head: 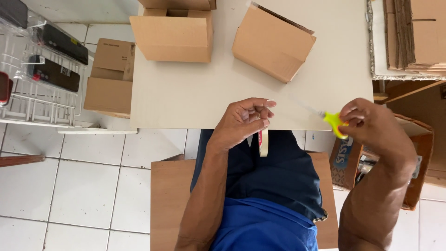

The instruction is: Folding cardboard blanks into box shapes and securing the edges with adhesive tape.

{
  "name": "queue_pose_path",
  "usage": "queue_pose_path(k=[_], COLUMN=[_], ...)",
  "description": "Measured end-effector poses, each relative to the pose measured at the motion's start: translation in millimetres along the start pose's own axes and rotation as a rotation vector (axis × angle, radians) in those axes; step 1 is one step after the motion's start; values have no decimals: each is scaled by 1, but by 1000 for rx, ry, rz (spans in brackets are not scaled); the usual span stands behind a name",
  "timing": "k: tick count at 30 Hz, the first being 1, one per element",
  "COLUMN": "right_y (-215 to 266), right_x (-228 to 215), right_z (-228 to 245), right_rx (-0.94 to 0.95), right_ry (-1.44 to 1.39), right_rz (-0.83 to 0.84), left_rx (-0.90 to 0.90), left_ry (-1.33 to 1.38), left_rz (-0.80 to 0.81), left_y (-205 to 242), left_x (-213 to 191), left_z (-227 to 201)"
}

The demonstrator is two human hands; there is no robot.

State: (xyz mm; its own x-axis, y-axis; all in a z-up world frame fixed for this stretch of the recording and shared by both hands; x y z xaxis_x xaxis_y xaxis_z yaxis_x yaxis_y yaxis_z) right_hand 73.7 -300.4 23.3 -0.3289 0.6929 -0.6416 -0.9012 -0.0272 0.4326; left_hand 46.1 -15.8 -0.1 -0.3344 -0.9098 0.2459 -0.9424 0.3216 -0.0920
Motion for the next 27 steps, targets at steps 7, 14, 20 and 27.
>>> queue_pose_path(k=[7, 14, 20, 27], right_y=[-38, -40, -1, 42], right_x=[-1, 22, 30, 48], right_z=[-33, -5, 72, 136], right_rx=[-21, -264, -596, -997], right_ry=[102, 491, 6, -279], right_rz=[-335, -262, -275, -212], left_rx=[10, -9, 34, 18], left_ry=[26, -32, -55, -94], left_rz=[37, 41, 27, 34], left_y=[-1, -4, -6, -8], left_x=[10, 12, 15, 25], left_z=[7, 7, 4, 13])
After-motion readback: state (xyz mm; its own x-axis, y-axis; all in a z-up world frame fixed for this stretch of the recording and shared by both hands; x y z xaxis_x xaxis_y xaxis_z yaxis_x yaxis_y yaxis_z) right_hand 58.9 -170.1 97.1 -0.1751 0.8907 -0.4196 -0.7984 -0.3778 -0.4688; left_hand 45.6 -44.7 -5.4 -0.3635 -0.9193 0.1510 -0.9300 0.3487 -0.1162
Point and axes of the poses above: each hand's wrist, its own y-axis away from the middle knuckle, its own x-axis out of the palm, z = x × y, the point moved 9 cm from there along -y, towards the middle knuckle, and after that the axes turned 9 degrees about -y, right-handed, at the moved point
